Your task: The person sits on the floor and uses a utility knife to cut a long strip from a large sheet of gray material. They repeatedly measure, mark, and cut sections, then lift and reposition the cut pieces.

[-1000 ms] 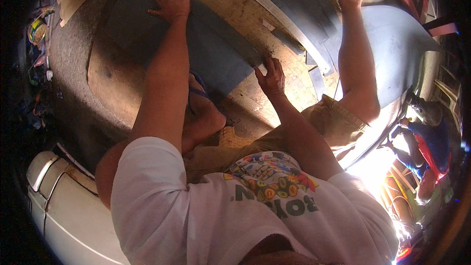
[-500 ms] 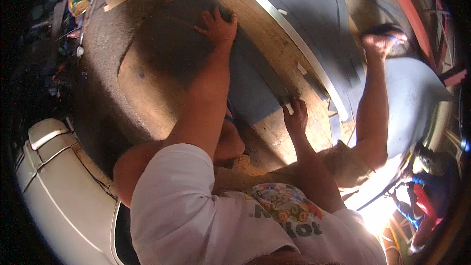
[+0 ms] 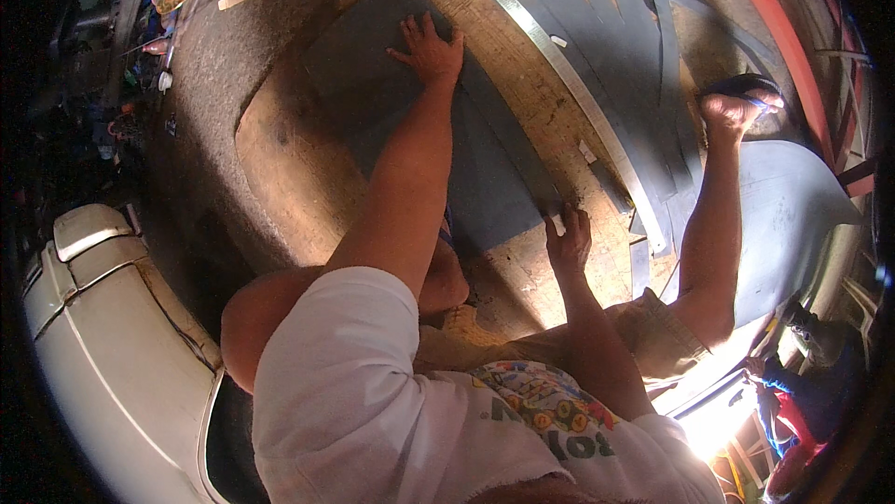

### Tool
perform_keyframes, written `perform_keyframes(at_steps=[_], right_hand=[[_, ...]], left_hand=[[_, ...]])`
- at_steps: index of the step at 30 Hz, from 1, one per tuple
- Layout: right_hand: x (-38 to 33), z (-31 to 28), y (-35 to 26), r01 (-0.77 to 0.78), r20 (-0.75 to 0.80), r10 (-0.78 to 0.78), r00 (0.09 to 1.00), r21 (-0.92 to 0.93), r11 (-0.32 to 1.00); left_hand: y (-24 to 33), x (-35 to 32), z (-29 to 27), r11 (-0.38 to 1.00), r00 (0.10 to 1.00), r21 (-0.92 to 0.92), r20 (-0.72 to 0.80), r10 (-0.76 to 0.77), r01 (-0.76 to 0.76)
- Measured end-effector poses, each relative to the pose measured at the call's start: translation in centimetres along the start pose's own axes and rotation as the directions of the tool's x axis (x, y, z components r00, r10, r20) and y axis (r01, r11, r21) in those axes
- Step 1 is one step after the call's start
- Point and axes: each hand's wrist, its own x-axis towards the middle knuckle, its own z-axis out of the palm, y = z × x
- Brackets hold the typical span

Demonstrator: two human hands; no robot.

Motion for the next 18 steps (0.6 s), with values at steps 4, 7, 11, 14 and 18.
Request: perform_keyframes(at_steps=[4, 7, 11, 14, 18], right_hand=[[0.10, -0.20, -0.45, -0.029, 0.017, 0.028, 0.999, 0.014, 0.999], [0.10, -0.26, -0.46, -0.032, 0.028, 0.031, 0.999, 0.028, 0.999], [0.01, -0.25, -0.40, -0.037, 0.009, 0.037, 0.999, 0.040, 0.999], [0.06, -0.14, -0.47, -0.043, -0.001, 0.043, 0.999, 0.056, 0.998], [-0.04, 0.01, -0.15, -0.056, 0.003, 0.055, 0.998, 0.044, 0.997]], left_hand=[[0.01, -0.12, 0.09, 1.000, 1.000, -0.025, -0.021, 0.003, -0.003], [-0.19, 0.05, 0.22, 1.000, 1.000, -0.001, 0.006, 0.011, -0.011], [-0.11, 0.05, 0.28, 1.000, 1.000, 0.007, 0.021, 0.009, -0.010], [-0.36, 0.20, 0.48, 1.000, 1.000, 0.024, 0.012, 0.012, -0.012], [-0.20, -0.03, 0.81, 0.999, 0.999, -0.032, -0.019, 0.026, -0.027]])
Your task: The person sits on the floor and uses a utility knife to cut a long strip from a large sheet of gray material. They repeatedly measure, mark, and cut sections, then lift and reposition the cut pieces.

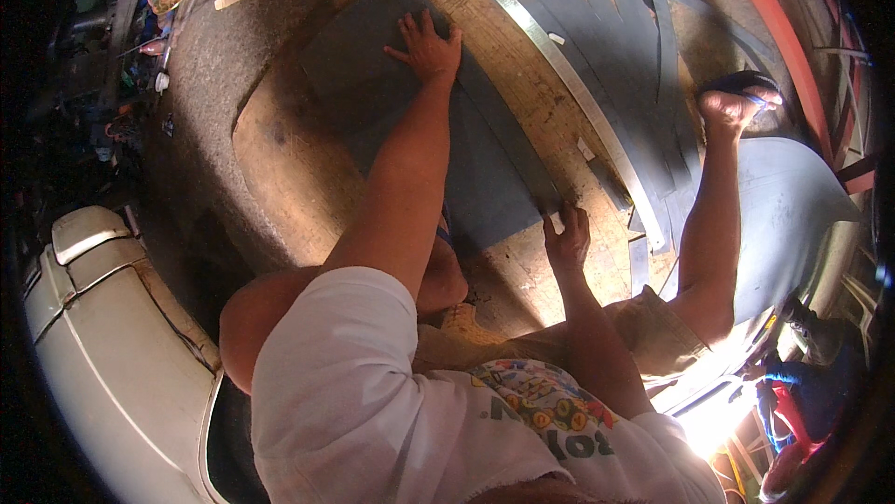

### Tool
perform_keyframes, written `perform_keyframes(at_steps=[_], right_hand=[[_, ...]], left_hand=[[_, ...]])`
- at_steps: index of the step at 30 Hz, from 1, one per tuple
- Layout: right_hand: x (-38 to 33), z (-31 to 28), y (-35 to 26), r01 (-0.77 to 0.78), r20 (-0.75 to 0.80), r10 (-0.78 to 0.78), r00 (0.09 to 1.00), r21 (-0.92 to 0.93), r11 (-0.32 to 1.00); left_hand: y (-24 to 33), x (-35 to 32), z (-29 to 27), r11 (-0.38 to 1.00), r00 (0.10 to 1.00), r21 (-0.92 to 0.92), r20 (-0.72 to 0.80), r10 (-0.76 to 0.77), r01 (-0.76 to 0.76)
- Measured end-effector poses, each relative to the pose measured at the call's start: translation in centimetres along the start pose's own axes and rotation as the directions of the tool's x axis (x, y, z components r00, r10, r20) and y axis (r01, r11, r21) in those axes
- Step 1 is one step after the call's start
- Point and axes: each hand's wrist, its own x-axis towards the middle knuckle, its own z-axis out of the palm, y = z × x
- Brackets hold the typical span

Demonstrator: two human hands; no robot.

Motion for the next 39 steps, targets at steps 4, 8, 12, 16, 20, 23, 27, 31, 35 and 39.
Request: perform_keyframes(at_steps=[4, 8, 12, 16, 20, 23, 27, 31, 35, 39], right_hand=[[-0.1, 0.1, -0.1, -0.021, 0.012, 0.021, 1.000, 0.002, 1.000], [-0.2, 0.6, 0.3, 0.010, -0.008, -0.010, 1.000, 0.027, 1.000], [-0.3, 0.2, 0.3, -0.057, 0.025, 0.058, 0.998, -0.007, 0.998], [-0.1, 0.9, 0.7, -0.020, -0.032, 0.020, 0.999, -0.008, 1.000], [-0.2, 0.1, 0.0, -0.035, -0.020, 0.035, 0.999, -0.025, 0.999], [-0.1, -0.2, -0.1, -0.096, 0.008, 0.097, 0.995, -0.022, 0.995], [0.0, -0.5, -0.3, -0.100, 0.036, 0.100, 0.994, -0.008, 0.995], [0.3, -0.4, -0.5, -0.048, -0.012, 0.047, 0.999, -0.078, 0.996], [0.2, -0.3, -0.4, -0.031, -0.027, 0.029, 0.999, -0.064, 0.997], [0.2, -0.4, -0.4, -0.033, -0.032, 0.031, 0.999, -0.070, 0.997]], left_hand=[[-0.2, 0.2, 0.2, 1.000, 0.999, -0.014, -0.051, 0.013, -0.014], [-0.8, 0.1, 0.4, 1.000, 1.000, 0.016, -0.027, -0.001, 0.001], [0.1, -0.3, 0.0, 1.000, 0.999, -0.009, -0.038, 0.027, -0.027], [0.8, 0.5, 0.8, 0.999, 0.999, 0.012, 0.013, -0.030, 0.030], [-2.9, 1.0, 4.4, 0.997, 0.980, -0.034, -0.188, 0.063, -0.071], [-2.8, 1.5, 4.1, 0.993, 0.983, -0.034, -0.151, 0.105, -0.112], [-2.1, 1.1, 3.0, 0.994, 0.989, 0.017, -0.099, 0.113, -0.112], [-3.0, 1.5, 3.0, 0.993, 0.989, 0.015, -0.088, 0.117, -0.116], [-3.5, 1.8, 3.5, 0.991, 0.988, 0.040, -0.086, 0.128, -0.125], [-2.8, 1.7, 3.1, 0.992, 0.990, 0.018, -0.071, 0.123, -0.122]])
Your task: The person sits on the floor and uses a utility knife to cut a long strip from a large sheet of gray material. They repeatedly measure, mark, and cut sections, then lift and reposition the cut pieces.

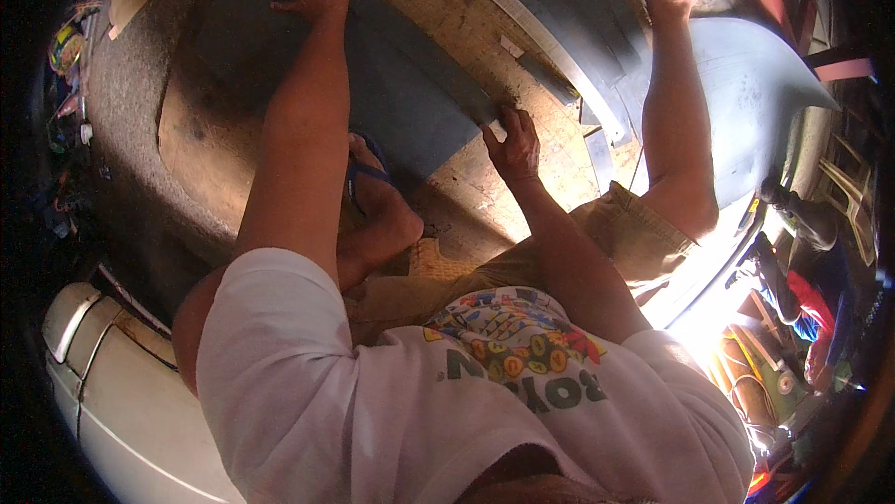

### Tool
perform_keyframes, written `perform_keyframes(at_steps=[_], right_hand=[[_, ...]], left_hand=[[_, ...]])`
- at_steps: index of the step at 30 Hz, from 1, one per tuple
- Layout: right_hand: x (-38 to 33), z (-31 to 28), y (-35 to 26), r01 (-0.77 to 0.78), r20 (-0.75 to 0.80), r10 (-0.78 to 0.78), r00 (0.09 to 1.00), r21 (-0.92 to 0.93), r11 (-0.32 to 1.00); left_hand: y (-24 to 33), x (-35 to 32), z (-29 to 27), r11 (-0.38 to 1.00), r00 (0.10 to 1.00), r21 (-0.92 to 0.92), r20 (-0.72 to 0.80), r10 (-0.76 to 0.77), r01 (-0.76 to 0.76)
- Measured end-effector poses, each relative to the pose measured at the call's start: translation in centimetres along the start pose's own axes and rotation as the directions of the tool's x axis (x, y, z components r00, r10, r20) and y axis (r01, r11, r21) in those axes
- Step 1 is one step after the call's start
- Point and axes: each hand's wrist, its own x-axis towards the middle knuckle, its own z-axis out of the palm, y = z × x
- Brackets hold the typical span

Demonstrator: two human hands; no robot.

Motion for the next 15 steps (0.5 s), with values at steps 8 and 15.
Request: perform_keyframes(at_steps=[8, 15], right_hand=[[0.04, -0.04, -0.08, -0.001, 0.022, 0.000, 1.000, 0.031, 1.000], [0.35, -0.31, -0.30, -0.036, 0.021, 0.036, 0.999, 0.028, 0.999]], left_hand=[[-0.65, 0.15, 0.22, 1.000, 1.000, -0.016, -0.010, 0.014, -0.015], [0.22, 0.26, -0.04, 1.000, 1.000, -0.027, -0.028, -0.007, 0.006]])
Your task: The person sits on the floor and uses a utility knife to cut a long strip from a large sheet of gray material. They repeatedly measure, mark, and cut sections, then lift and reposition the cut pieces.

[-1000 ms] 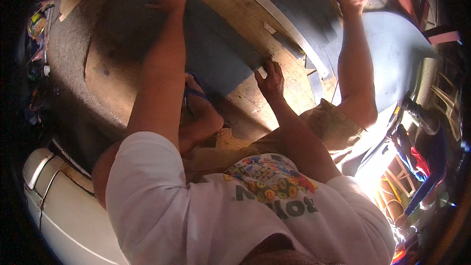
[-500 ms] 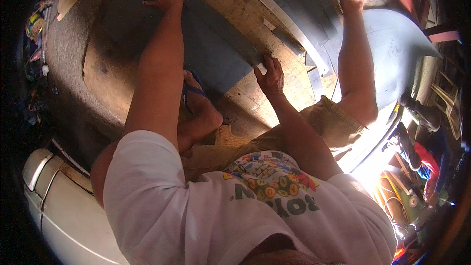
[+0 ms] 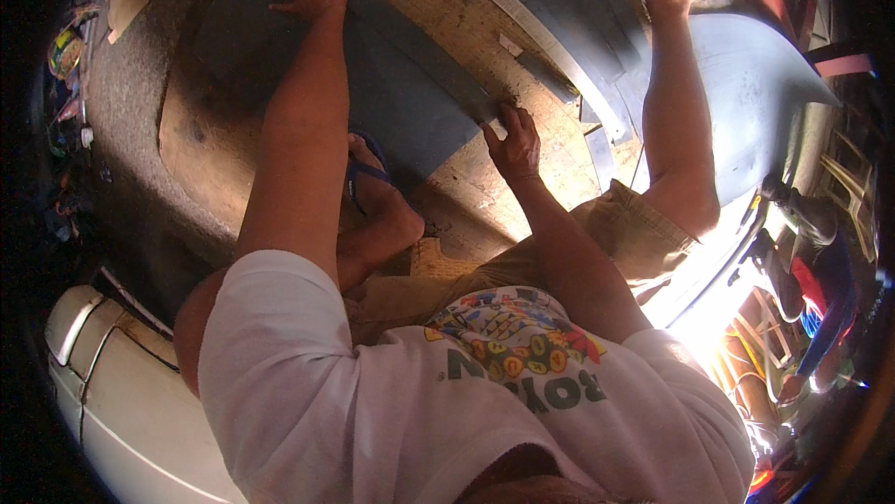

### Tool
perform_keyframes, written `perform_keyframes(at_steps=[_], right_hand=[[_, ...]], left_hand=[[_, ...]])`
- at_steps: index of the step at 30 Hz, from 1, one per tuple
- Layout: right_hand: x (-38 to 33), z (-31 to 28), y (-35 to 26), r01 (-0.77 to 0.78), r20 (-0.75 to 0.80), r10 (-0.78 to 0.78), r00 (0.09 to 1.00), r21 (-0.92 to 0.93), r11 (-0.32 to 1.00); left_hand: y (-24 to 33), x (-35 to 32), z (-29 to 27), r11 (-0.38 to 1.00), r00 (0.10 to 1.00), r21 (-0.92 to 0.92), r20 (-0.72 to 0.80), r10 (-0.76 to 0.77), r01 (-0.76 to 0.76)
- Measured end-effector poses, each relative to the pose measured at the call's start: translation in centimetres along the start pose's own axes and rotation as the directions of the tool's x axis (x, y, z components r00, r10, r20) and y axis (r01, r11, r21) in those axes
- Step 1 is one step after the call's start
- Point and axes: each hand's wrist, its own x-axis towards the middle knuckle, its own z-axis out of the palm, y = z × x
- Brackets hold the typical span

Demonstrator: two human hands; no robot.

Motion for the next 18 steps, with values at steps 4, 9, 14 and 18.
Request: perform_keyframes(at_steps=[4, 9, 14, 18], right_hand=[[0.1, 0.3, 0.4, 0.027, -0.008, -0.027, 1.000, 0.003, 1.000], [0.1, 1.3, 0.2, 0.016, 0.024, -0.018, 1.000, 0.086, 0.996], [-0.1, 0.9, 0.3, 0.019, 0.044, -0.022, 0.999, 0.053, 0.998], [-0.1, 0.8, 0.1, 0.013, 0.034, -0.015, 0.999, 0.041, 0.999]], left_hand=[[0.3, -0.5, -1.1, 0.999, 0.999, 0.038, -0.025, 0.026, -0.025], [-0.1, -0.6, -2.0, 0.986, 0.997, 0.144, -0.029, -0.075, 0.079], [1.9, -1.5, -3.7, 0.991, 0.993, 0.084, 0.044, -0.106, 0.102], [2.3, -1.3, -3.4, 0.993, 0.993, 0.052, 0.034, -0.111, 0.109]])
